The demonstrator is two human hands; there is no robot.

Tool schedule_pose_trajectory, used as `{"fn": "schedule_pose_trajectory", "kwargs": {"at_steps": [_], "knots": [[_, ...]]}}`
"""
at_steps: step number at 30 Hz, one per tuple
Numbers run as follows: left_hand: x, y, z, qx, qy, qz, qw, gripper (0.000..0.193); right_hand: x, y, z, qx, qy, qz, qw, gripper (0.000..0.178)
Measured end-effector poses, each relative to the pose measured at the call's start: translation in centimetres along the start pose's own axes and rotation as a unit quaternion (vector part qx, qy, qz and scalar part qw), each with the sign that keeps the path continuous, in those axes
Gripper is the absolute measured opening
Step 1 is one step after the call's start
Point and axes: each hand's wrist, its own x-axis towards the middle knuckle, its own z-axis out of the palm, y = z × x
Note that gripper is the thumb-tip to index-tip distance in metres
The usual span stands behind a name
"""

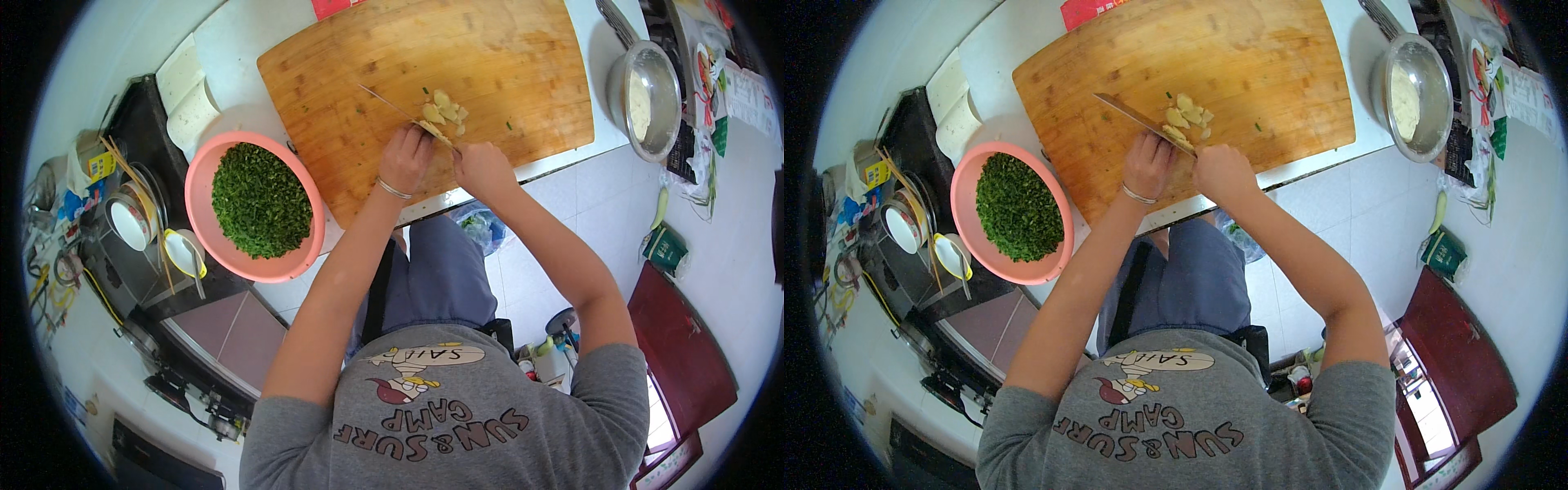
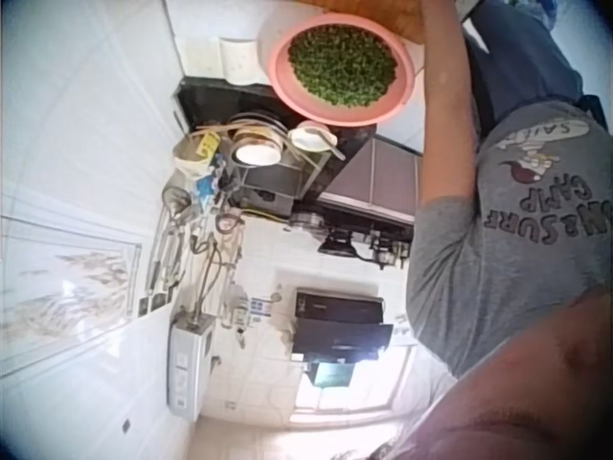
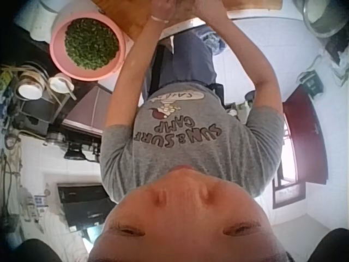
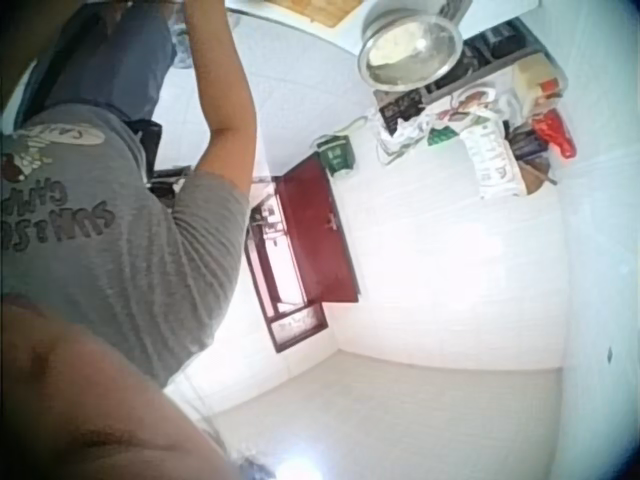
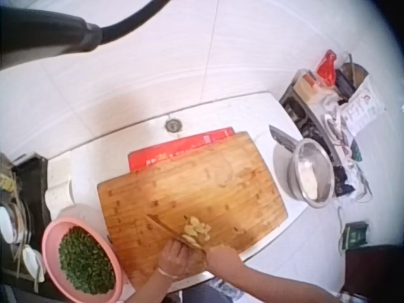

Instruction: The person washes a knife at the sink, then moves to a wooden cutting board to slice and mince a light-colored vegetable. They repeatedly slice the vegetable into thin strips and then chop it into small pieces, gathering the pile with the knife blade.

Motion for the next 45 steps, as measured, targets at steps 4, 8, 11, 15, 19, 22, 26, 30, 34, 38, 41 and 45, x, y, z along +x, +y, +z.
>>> {"fn": "schedule_pose_trajectory", "kwargs": {"at_steps": [4,8,11,15,19,22,26,30,34,38,41,45], "knots": [[-0.1,0.3,0.1,0.005,0.000,-0.023,1.000,0.019,0.9,-0.1,0.2,-0.007,-0.008,-0.009,1.000,0.026],[-0.1,0.2,-0.2,0.015,-0.009,-0.003,1.000,0.019,0.8,1.0,1.3,0.002,0.003,-0.009,1.000,0.025],[0.0,0.0,-0.1,0.016,-0.007,0.006,1.000,0.021,1.5,1.2,1.4,0.023,-0.038,0.007,0.999,0.021],[0.0,0.0,0.0,0.018,-0.018,0.002,1.000,0.021,3.5,0.0,1.6,0.032,-0.039,0.020,0.999,0.021],[0.0,0.4,-0.1,0.007,-0.018,-0.024,1.000,0.020,3.8,0.1,1.4,0.067,-0.025,0.017,0.997,0.022],[-0.1,0.5,-0.4,-0.004,-0.011,-0.035,0.999,0.020,3.1,2.2,1.4,0.066,-0.012,0.003,0.998,0.025],[-0.3,1.0,-1.2,-0.011,-0.012,-0.017,1.000,0.021,1.5,2.5,-0.1,0.108,0.052,0.011,0.993,0.027],[-0.4,1.1,-1.3,-0.028,-0.019,-0.039,0.999,0.024,0.5,2.5,-1.2,0.123,0.090,-0.016,0.988,0.026],[-0.8,1.1,-0.9,-0.010,-0.017,-0.065,0.998,0.017,-1.0,2.3,0.5,0.058,0.073,-0.049,0.994,0.020],[-0.9,0.9,-0.9,0.028,-0.032,-0.039,0.998,0.019,-1.9,1.8,1.0,0.028,0.079,-0.059,0.995,0.016],[-0.6,0.7,-0.9,0.031,-0.037,-0.025,0.999,0.020,-1.9,1.8,1.2,0.035,0.101,-0.054,0.993,0.017],[-0.1,0.8,-1.2,-0.001,-0.030,-0.039,0.999,0.023,-1.6,1.8,0.8,0.063,0.118,-0.017,0.991,0.020]]}}
